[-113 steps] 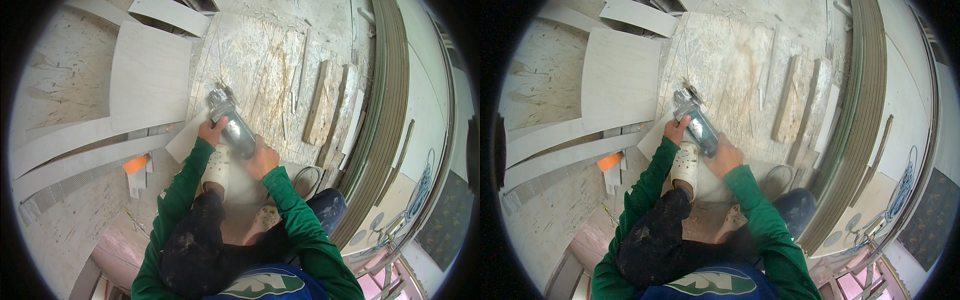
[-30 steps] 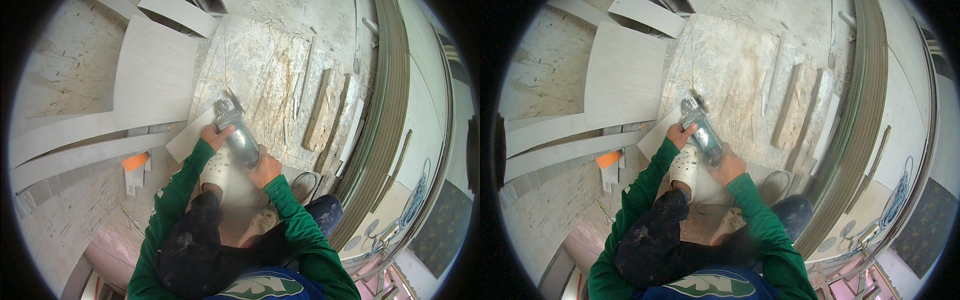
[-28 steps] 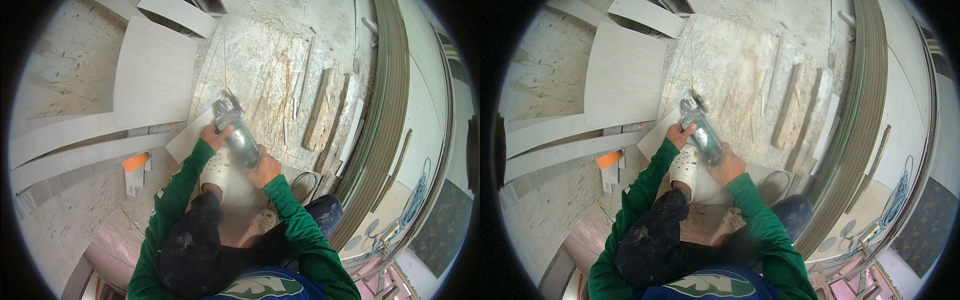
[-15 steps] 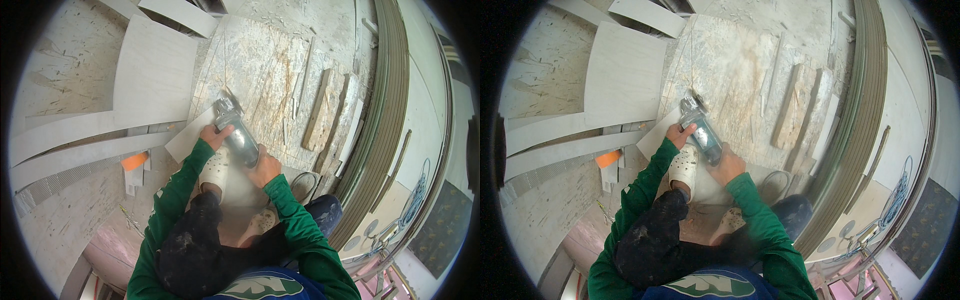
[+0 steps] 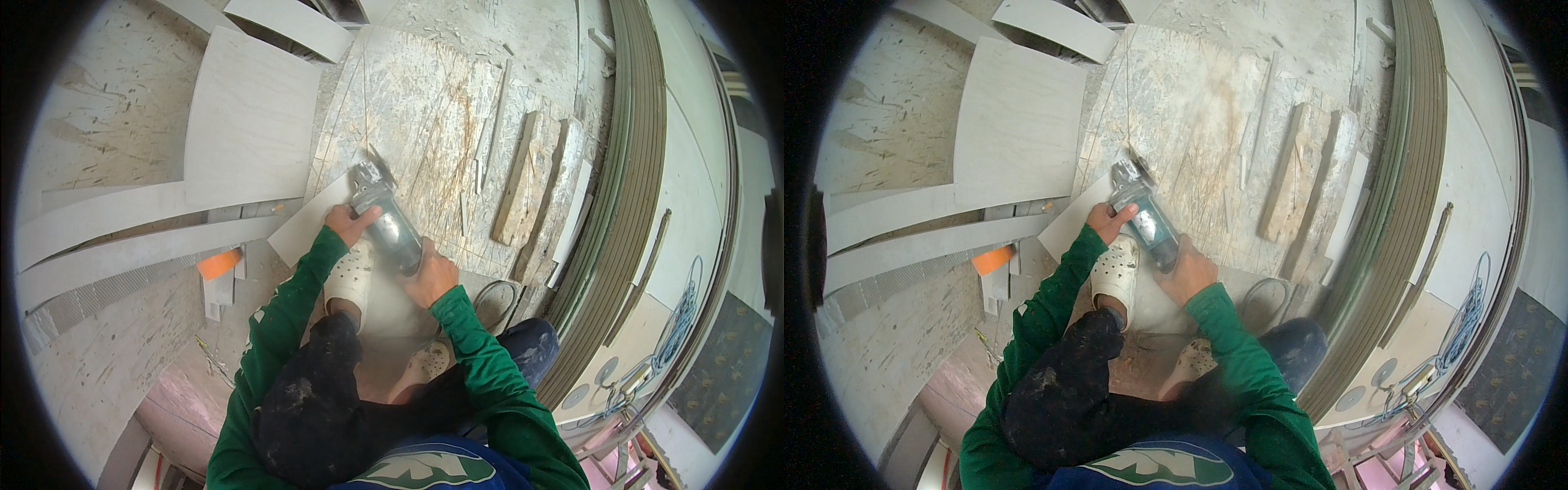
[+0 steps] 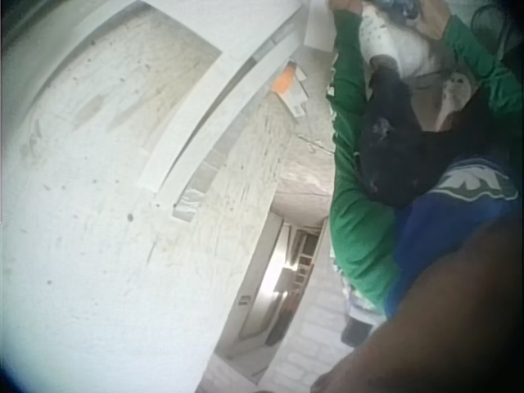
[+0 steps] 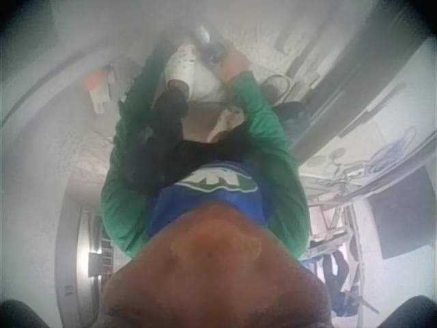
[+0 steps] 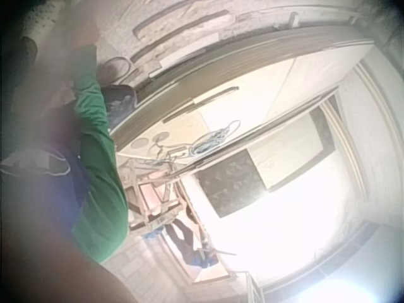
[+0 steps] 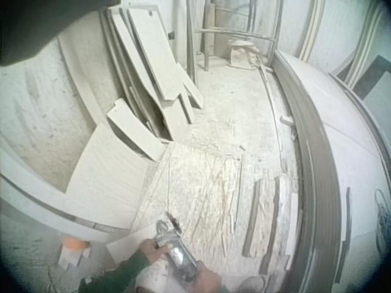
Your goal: The person uses an angle grinder to cut white ceramic tiles on a wooden board, then carries a cut piece to a tiled wall and fits it into a gap. The person returns to the cutting area and continues cutting additional tiles.
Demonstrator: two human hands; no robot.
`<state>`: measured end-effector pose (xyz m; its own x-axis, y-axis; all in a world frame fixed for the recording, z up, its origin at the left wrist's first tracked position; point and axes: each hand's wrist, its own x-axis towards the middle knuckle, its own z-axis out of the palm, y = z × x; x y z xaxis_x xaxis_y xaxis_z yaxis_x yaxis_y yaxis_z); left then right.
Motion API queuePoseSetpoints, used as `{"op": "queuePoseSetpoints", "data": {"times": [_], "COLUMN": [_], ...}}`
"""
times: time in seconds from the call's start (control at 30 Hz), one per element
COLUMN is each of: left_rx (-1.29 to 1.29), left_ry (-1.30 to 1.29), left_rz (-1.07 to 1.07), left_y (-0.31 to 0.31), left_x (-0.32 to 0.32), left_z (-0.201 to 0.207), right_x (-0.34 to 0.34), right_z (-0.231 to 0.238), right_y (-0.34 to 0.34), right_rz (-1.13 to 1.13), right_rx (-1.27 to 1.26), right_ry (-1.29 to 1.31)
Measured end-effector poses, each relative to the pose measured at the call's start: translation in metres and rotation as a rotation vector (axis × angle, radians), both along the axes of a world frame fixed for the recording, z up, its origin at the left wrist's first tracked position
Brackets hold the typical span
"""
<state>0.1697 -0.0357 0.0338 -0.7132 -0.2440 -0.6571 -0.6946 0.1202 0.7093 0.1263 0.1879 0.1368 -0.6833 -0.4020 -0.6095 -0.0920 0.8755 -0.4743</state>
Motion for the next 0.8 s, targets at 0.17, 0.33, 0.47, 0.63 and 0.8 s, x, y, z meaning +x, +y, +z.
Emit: {"op": "queuePoseSetpoints", "data": {"times": [0.17, 0.33, 0.47, 0.63, 0.8], "left_rx": [0.013, 0.019, 0.031, -0.028, -0.003], "left_ry": [0.025, 0.009, 0.036, -0.066, -0.048], "left_rz": [-0.012, -0.022, 0.001, -0.09, -0.063], "left_y": [0.002, 0.001, 0.002, 0.0, 0.001], "left_x": [-0.002, 0.0, 0.001, -0.007, -0.005], "left_z": [0.004, 0.001, -0.002, 0.017, 0.012], "right_x": [0.002, 0.006, 0.005, 0.004, 0.005], "right_z": [-0.004, -0.009, -0.007, -0.004, -0.004], "right_y": [0.004, 0.008, 0.009, 0.01, 0.01], "right_rz": [-0.021, -0.005, -0.001, 0.0, 0.014], "right_rx": [-0.022, -0.045, -0.043, -0.022, 0.022], "right_ry": [0.003, 0.026, 0.012, -0.006, -0.02]}}
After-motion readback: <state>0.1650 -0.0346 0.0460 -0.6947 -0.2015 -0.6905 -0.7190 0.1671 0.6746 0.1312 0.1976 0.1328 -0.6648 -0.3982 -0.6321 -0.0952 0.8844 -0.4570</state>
